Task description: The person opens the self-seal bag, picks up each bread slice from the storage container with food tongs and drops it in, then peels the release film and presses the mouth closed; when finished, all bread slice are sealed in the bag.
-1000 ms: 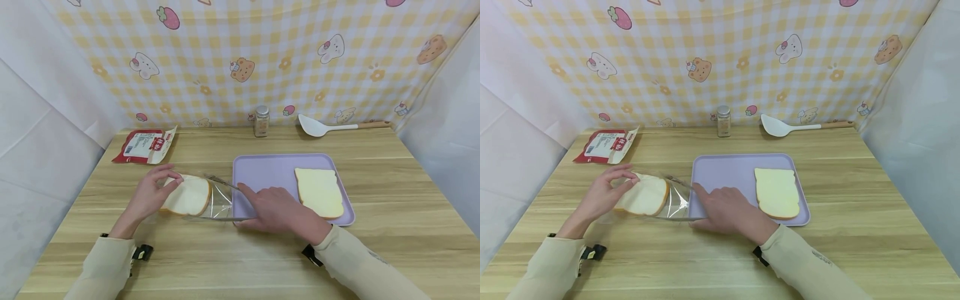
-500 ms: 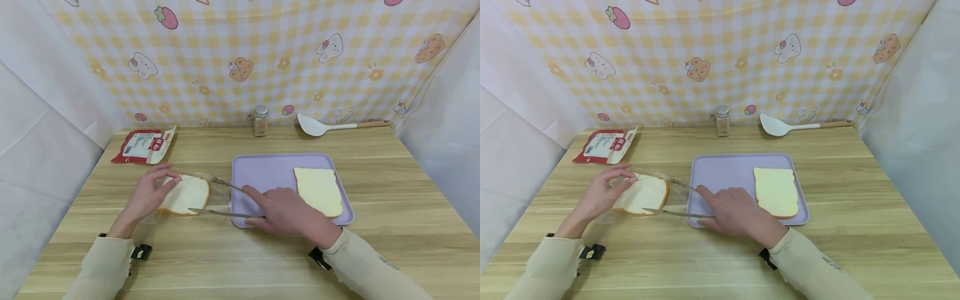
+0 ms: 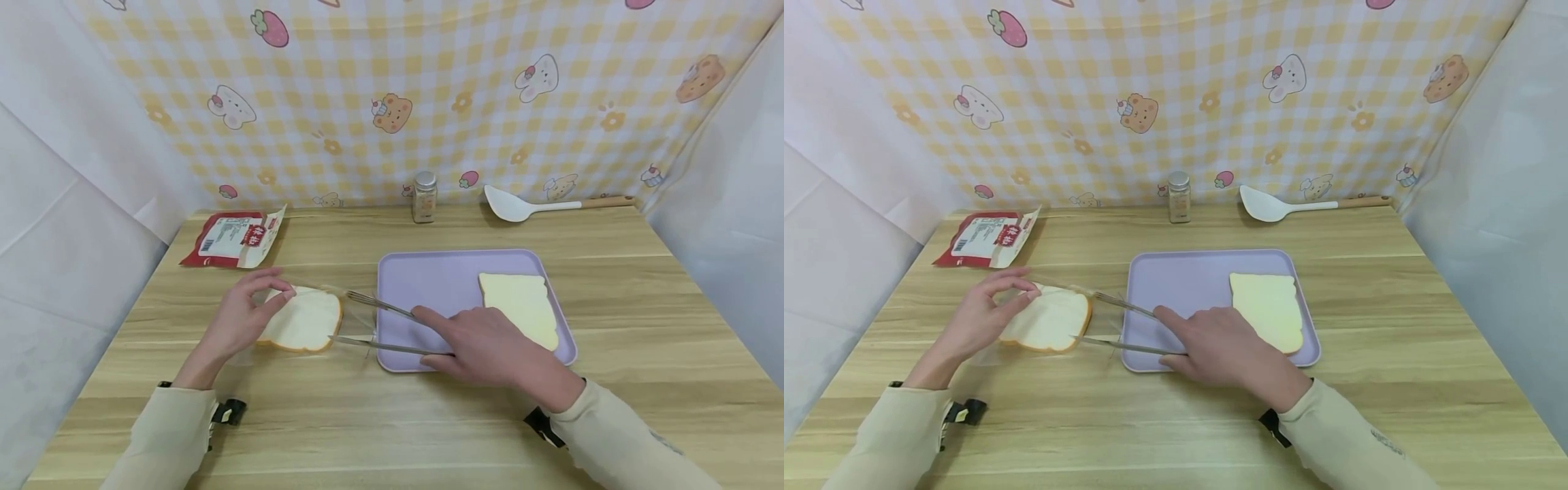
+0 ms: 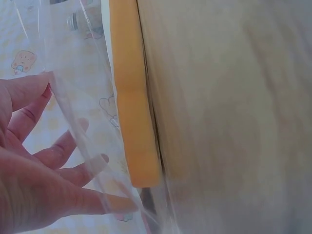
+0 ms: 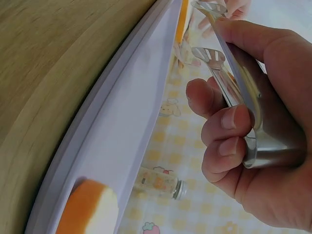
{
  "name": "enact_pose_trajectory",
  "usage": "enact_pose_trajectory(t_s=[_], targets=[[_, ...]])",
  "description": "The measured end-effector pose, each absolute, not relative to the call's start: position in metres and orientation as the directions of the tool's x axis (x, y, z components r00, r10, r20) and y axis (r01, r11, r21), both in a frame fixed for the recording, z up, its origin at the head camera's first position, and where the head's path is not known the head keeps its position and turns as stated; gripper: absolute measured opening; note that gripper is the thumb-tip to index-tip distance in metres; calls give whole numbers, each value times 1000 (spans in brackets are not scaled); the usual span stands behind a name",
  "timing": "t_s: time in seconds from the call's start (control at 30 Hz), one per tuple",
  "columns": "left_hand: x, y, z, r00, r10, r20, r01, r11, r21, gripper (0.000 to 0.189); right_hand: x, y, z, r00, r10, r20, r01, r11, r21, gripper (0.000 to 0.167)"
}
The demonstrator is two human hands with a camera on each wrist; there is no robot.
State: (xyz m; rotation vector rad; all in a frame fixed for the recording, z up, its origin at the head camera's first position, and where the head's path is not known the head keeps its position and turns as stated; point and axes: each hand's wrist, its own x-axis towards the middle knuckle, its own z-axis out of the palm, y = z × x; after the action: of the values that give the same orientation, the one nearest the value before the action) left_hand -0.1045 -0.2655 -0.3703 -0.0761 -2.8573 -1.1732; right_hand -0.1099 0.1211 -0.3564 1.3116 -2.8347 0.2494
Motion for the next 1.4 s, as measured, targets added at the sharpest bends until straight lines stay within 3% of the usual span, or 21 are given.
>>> enact_pose_trajectory(t_s=[0.47,0.8,1.17,1.4], targets=[[-106,-267,-367,-999,35,30,46,692,720,22,-98,153,-350,-707,-704,71,-706,693,-148,61],[-108,-269,-368,-1000,-26,17,-4,640,768,31,-95,176,-347,-753,-653,82,-656,736,-169,65],[-108,-274,-368,-996,-80,33,-25,633,774,37,-88,220,-348,-783,-594,185,-620,768,-160,68],[-107,-280,-369,-993,-102,57,-23,652,758,35,-75,251,-353,-855,-486,184,-515,836,-188,75]])
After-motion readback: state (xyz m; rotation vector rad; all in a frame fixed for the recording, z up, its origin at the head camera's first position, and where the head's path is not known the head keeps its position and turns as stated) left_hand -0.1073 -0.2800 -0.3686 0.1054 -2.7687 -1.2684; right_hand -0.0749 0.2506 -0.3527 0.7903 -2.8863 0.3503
